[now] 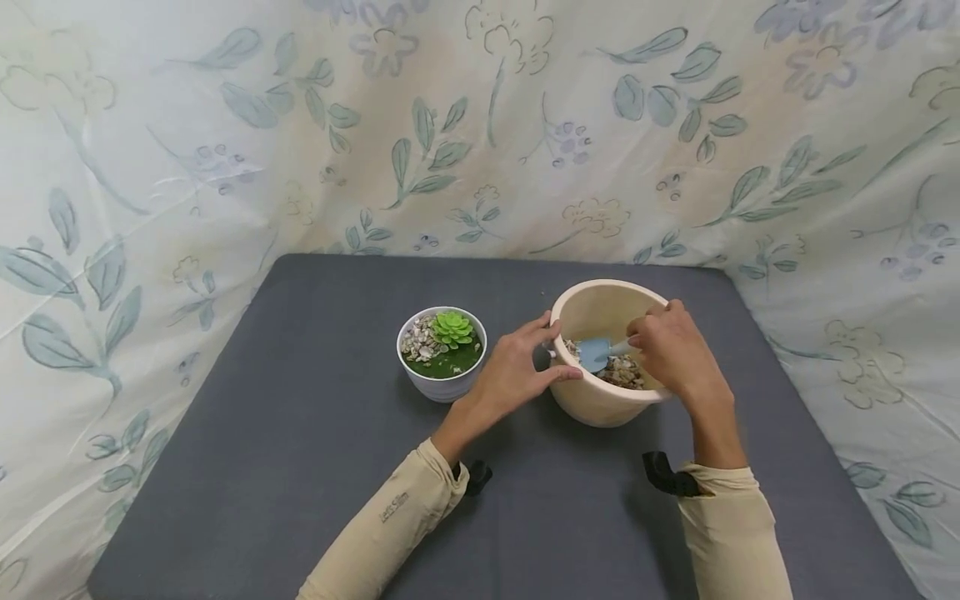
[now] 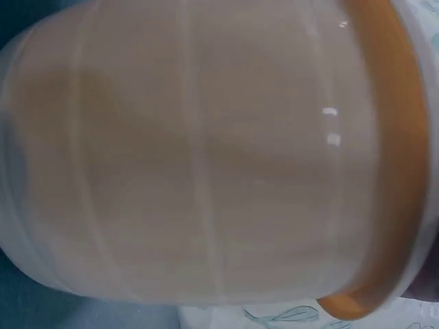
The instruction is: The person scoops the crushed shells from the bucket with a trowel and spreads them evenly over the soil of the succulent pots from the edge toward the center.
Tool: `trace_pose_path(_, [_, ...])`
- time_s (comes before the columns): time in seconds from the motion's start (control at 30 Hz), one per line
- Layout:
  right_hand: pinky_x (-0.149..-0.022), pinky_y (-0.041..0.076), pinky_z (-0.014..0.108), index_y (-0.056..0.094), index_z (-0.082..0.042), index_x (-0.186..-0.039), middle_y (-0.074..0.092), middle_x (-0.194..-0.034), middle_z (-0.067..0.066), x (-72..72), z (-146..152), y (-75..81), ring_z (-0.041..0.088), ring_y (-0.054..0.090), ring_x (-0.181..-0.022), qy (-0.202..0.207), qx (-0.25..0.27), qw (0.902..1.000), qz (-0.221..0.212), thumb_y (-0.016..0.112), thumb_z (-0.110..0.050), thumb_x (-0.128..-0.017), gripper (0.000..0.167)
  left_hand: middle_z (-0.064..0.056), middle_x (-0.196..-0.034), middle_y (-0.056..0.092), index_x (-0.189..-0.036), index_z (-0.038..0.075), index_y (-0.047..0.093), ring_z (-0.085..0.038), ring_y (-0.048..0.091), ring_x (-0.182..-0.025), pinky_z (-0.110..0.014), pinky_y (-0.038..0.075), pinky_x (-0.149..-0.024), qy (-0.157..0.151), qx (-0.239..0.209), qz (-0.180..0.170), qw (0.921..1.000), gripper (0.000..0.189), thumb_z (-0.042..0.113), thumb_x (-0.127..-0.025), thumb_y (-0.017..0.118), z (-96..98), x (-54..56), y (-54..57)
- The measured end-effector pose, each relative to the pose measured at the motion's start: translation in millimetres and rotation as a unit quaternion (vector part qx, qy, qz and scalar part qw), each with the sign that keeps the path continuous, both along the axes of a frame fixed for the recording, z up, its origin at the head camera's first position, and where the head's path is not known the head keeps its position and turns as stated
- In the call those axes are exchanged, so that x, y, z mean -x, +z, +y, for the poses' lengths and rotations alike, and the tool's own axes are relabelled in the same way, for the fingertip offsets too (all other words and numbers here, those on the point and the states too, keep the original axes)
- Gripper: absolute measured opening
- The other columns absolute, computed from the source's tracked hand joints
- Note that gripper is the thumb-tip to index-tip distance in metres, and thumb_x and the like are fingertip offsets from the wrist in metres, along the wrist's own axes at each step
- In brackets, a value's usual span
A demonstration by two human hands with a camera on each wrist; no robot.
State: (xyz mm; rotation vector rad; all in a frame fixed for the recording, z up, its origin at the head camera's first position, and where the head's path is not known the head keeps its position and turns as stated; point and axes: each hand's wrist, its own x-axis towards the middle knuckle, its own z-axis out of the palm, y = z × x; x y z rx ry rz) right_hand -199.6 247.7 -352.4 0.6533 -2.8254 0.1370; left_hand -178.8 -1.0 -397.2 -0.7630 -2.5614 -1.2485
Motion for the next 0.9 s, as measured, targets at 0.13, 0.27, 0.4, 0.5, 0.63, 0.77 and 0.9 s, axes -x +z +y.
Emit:
trace_pose_path(0.13, [-0.083, 0.041, 0.052, 0.080, 0.005, -0.088, 0.079, -0.085, 0.019, 1.3, -2.5, -2.6, 0.034, 0.066, -0.076, 0.004, 0.034, 0.9993, -0.016, 0.071, 0.008, -0.087, 0.010, -0.020, -0.156, 0.054, -0.144, 0.002, 0.062, -0.031, 0.056, -0.144, -0.043, 0.051, -0.115, 0.000, -0.004, 0.002, 1.0000, 0.077, 0.038, -0.082, 0.089, -1.8, 0.1, -0.4])
trace_pose_path(0.27, [-0.082, 0.038, 0.051, 0.080, 0.004, -0.088, 0.080, -0.086, 0.019, -1.6, 0.2, -3.0, 0.034, 0.065, -0.075, 0.007, 0.078, 0.9964, -0.032, 0.070, 0.008, -0.086, 0.011, -0.020, -0.157, 0.053, -0.144, 0.003, 0.062, -0.032, 0.055, -0.144, -0.043, 0.051, -0.115, -0.002, -0.006, -0.005, 1.0000, 0.076, 0.037, -0.082, 0.089, -3.0, -1.1, -0.5])
trace_pose_path(0.4, [-0.082, 0.036, 0.050, 0.080, 0.004, -0.093, 0.080, -0.090, 0.021, -8.6, 5.7, 0.1, 0.036, 0.062, -0.077, 0.002, 0.103, 0.9938, -0.042, 0.071, 0.007, -0.088, 0.010, -0.020, -0.158, 0.051, -0.145, 0.004, 0.062, -0.032, 0.053, -0.146, -0.044, 0.050, -0.115, -0.007, -0.007, -0.017, 0.9998, 0.075, 0.037, -0.083, 0.089, -3.4, -2.4, -0.3])
trace_pose_path(0.5, [-0.081, 0.033, 0.048, 0.080, 0.006, -0.096, 0.078, -0.092, 0.024, -13.7, 11.1, 5.3, 0.035, 0.057, -0.076, -0.010, 0.115, 0.9928, -0.032, 0.071, 0.007, -0.090, 0.011, -0.019, -0.159, 0.050, -0.146, 0.004, 0.061, -0.031, 0.053, -0.146, -0.044, 0.051, -0.115, -0.008, -0.004, -0.018, 0.9998, 0.076, 0.038, -0.084, 0.088, -3.0, -1.9, 0.0])
trace_pose_path(0.63, [-0.082, 0.029, 0.047, 0.079, 0.008, -0.098, 0.074, -0.090, 0.028, -19.6, 17.3, 10.2, 0.036, 0.052, -0.077, -0.026, 0.130, 0.9909, -0.020, 0.068, 0.008, -0.092, 0.013, -0.018, -0.159, 0.051, -0.146, 0.005, 0.061, -0.031, 0.053, -0.147, -0.044, 0.050, -0.116, -0.004, -0.003, -0.016, 0.9999, 0.076, 0.038, -0.083, 0.088, -3.1, -1.3, -0.3])
trace_pose_path(0.77, [-0.080, 0.028, 0.048, 0.078, 0.009, -0.099, 0.069, -0.089, 0.030, -28.5, 23.0, 12.2, 0.040, 0.046, -0.085, -0.051, 0.149, 0.9875, -0.002, 0.067, 0.009, -0.093, 0.013, -0.018, -0.158, 0.052, -0.145, 0.005, 0.062, -0.032, 0.054, -0.145, -0.044, 0.050, -0.115, -0.003, 0.000, -0.010, 0.9999, 0.074, 0.038, -0.083, 0.088, -3.3, -0.9, 0.7])
trace_pose_path(0.9, [-0.079, 0.027, 0.045, 0.077, 0.010, -0.099, 0.066, -0.088, 0.031, -37.1, 30.0, 13.2, 0.040, 0.044, -0.085, -0.067, 0.172, 0.9825, 0.023, 0.066, 0.011, -0.092, 0.014, -0.017, -0.158, 0.053, -0.144, 0.005, 0.064, -0.033, 0.056, -0.143, -0.045, 0.052, -0.114, -0.002, 0.002, -0.006, 1.0000, 0.073, 0.038, -0.083, 0.088, -4.3, 0.0, 2.0])
